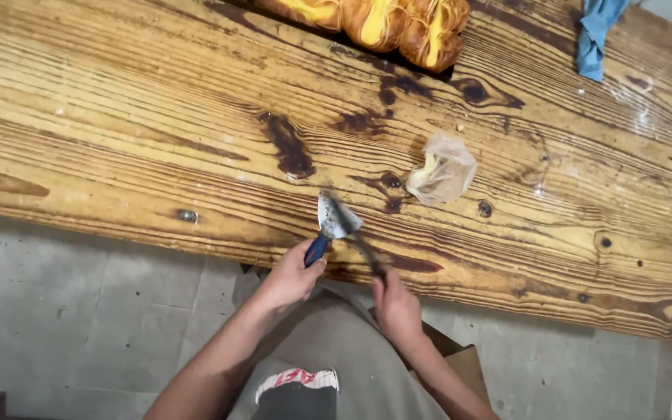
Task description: Separating individual croissants from a large tray using a metal scraper and hands
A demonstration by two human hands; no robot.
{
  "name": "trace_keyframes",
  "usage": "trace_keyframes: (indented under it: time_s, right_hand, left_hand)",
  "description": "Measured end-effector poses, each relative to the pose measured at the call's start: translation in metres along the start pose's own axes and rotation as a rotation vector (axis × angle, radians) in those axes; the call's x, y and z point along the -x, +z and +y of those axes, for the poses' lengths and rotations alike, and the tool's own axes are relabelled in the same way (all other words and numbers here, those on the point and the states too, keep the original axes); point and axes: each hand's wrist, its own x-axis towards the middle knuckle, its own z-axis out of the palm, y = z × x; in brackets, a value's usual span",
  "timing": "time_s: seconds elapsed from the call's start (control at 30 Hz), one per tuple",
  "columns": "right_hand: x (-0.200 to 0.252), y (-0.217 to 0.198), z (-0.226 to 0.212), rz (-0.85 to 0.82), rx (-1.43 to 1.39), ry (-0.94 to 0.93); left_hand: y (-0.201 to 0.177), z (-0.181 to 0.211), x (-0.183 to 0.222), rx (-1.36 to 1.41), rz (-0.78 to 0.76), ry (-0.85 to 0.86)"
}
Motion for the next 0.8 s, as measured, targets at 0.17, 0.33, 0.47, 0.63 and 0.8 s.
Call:
trace_keyframes:
  time_s: [0.17,0.33,0.47,0.63,0.8]
  right_hand:
    - [-0.007,-0.038,-0.027,-0.047,-0.118,0.022]
    - [-0.022,-0.045,-0.028,-0.148,-0.125,0.112]
    - [-0.018,-0.038,-0.025,-0.178,-0.084,0.019]
    - [-0.033,-0.048,-0.021,-0.049,-0.080,0.013]
    - [-0.027,-0.034,-0.014,-0.048,0.055,-0.097]
  left_hand:
    - [-0.014,-0.015,-0.004,-0.125,0.036,-0.020]
    - [-0.010,0.017,0.014,-0.194,0.021,-0.044]
    - [-0.014,0.003,0.007,-0.128,0.009,-0.080]
    - [-0.013,0.012,0.014,-0.029,-0.010,-0.098]
    - [-0.018,0.027,0.022,-0.081,-0.063,-0.093]
